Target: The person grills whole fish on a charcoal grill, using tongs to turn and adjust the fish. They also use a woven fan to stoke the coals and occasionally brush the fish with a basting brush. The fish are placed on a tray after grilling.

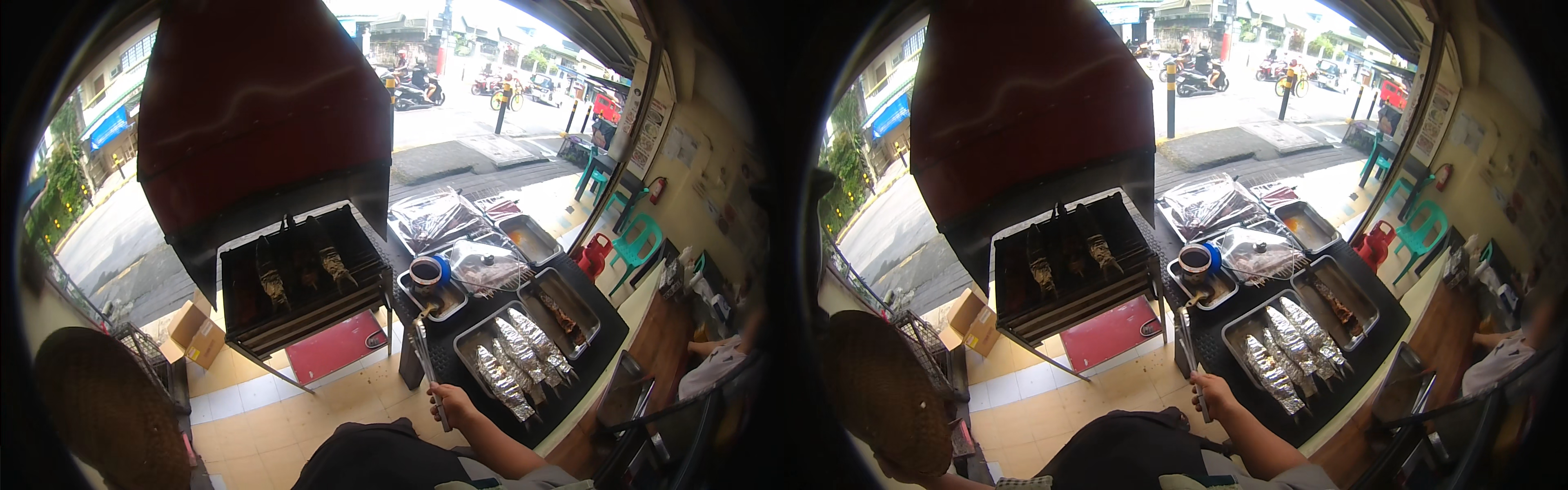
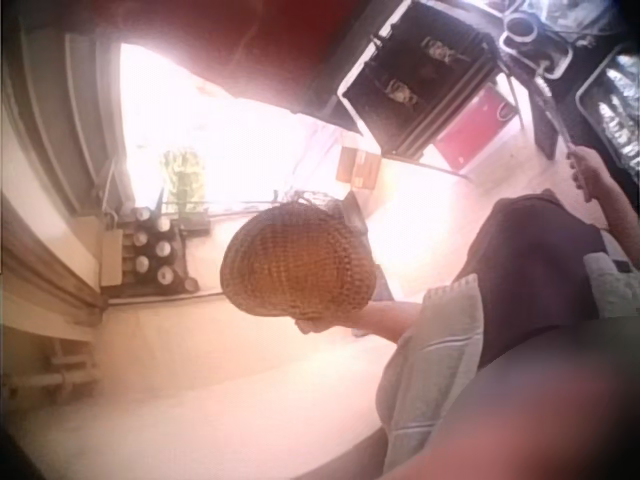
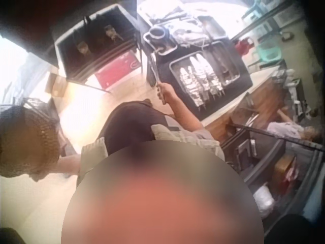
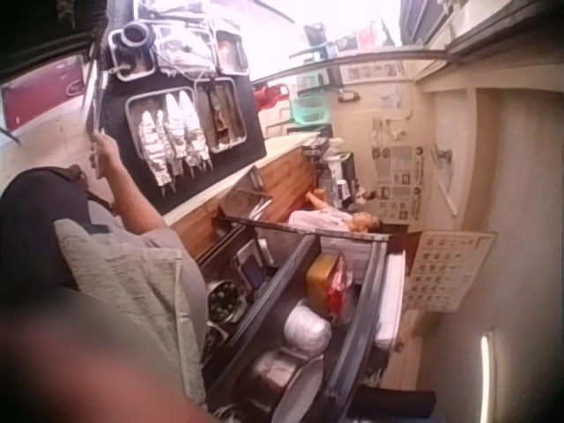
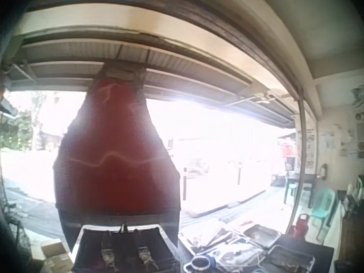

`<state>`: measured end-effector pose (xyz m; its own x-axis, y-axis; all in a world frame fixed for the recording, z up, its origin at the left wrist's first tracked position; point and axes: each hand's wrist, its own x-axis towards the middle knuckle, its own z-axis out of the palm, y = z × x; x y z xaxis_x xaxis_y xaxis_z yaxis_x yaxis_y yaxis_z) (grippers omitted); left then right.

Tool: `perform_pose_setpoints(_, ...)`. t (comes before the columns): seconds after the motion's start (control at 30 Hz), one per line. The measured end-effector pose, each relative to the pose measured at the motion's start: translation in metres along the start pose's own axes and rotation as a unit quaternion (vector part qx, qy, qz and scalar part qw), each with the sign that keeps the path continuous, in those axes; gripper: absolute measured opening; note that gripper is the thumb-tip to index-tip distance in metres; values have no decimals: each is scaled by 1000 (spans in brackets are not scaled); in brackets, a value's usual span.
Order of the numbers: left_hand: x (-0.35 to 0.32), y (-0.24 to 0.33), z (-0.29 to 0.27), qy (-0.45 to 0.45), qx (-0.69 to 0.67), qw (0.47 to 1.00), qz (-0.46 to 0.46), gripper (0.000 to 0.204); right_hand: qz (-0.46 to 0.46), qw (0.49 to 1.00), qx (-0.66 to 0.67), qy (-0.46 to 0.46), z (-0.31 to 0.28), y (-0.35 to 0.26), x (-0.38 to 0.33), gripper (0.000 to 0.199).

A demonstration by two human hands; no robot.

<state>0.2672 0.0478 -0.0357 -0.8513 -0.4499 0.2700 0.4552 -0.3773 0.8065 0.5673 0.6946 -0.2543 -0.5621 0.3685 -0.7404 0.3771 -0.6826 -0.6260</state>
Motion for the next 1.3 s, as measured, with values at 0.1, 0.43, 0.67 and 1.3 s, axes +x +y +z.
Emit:
perform_pose_setpoints(0.1,7,4,3,10,-62,997,45,47,-198,898,-273,282,-23,-25,31,32)
perform_pose_setpoints(0.43,-12,-7,20,-48,25,993,-104,48,-112,682,-599,404,-86,-50,78,55)
perform_pose_setpoints(0.67,-2,18,-4,-38,-97,994,25,45,-149,638,-600,460,-76,-40,82,58)
perform_pose_setpoints(1.3,14,-18,23,-143,70,987,-23,39,-479,566,-11,-670,100,-143,-219,33)
